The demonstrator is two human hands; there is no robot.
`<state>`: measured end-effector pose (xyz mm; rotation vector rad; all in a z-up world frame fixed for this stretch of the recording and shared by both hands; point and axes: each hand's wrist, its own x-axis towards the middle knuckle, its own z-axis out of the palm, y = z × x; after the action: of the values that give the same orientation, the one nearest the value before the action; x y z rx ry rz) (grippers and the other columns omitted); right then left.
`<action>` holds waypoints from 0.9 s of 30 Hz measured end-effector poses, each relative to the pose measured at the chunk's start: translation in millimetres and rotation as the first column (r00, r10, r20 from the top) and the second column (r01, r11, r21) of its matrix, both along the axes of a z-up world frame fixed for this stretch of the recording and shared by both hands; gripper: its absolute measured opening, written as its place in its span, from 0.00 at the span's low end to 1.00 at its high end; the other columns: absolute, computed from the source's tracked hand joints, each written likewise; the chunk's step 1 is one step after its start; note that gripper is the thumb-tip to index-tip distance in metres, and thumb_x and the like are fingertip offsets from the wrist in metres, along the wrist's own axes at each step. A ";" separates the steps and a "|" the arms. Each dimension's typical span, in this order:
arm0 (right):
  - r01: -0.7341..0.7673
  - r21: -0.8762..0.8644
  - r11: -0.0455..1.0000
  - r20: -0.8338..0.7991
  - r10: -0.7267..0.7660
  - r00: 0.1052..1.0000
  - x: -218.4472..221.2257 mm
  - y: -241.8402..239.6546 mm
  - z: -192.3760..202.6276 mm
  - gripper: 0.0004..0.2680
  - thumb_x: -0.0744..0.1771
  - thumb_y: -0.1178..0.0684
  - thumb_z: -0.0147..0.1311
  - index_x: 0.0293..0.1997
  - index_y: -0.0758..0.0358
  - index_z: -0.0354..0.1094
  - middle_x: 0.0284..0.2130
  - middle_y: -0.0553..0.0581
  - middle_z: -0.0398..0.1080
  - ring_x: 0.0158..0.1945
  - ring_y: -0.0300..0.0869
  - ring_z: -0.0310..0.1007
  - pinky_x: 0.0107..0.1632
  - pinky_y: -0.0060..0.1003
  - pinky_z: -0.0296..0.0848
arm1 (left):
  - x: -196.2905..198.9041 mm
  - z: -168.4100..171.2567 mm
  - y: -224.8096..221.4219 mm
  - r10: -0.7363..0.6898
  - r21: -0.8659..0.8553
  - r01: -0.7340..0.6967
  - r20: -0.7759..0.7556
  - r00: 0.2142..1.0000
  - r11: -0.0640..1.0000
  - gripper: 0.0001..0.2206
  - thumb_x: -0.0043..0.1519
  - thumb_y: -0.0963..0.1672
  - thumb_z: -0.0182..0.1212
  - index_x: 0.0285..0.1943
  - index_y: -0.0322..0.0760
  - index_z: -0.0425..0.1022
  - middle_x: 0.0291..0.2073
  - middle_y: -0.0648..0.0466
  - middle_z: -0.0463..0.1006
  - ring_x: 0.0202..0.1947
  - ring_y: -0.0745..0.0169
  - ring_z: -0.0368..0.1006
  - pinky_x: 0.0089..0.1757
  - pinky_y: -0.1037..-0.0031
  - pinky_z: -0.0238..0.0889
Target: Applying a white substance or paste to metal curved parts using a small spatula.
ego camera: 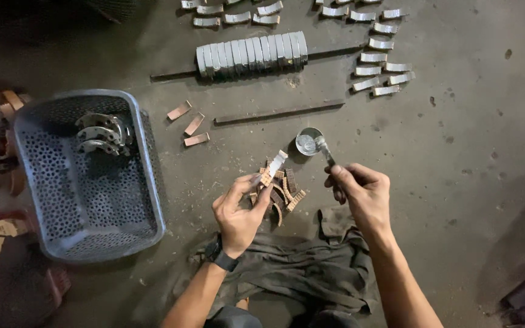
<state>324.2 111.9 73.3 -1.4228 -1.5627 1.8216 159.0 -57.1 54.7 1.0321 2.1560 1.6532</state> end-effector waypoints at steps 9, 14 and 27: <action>-0.134 0.273 0.953 0.288 0.052 0.956 12.2 18.8 -37.3 0.06 0.68 0.55 0.60 0.40 0.66 0.79 0.24 0.53 0.76 0.25 0.33 0.70 0.29 0.31 0.69 | -54.1 -151.4 -15.8 0.142 -0.361 -0.108 0.070 0.987 0.926 0.08 0.63 0.42 0.69 0.48 0.35 0.78 0.37 0.51 0.85 0.36 0.65 0.82 0.40 0.72 0.75; -0.307 0.497 0.811 0.360 0.130 0.924 18.4 45.2 -45.2 0.08 0.66 0.57 0.64 0.47 0.67 0.77 0.33 0.60 0.77 0.31 0.39 0.76 0.37 0.34 0.73 | -43.2 -137.7 15.9 -0.017 -0.455 -0.120 -0.286 0.958 0.883 0.35 0.53 0.44 0.77 0.68 0.28 0.65 0.63 0.32 0.69 0.62 0.37 0.65 0.56 0.53 0.65; -0.696 0.501 0.514 0.708 0.220 0.671 10.0 66.4 -32.9 0.05 0.67 0.54 0.58 0.43 0.60 0.78 0.30 0.57 0.75 0.32 0.49 0.75 0.34 0.43 0.73 | 6.1 -175.8 116.9 -0.544 -0.455 0.425 -0.167 0.822 0.783 0.56 0.49 0.44 0.76 0.81 0.35 0.31 0.63 0.38 0.67 0.66 0.42 0.63 0.70 0.42 0.37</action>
<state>334.2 178.3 40.4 -1.1733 -2.8312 0.6401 165.1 59.8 -121.1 1.6013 2.0119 0.8170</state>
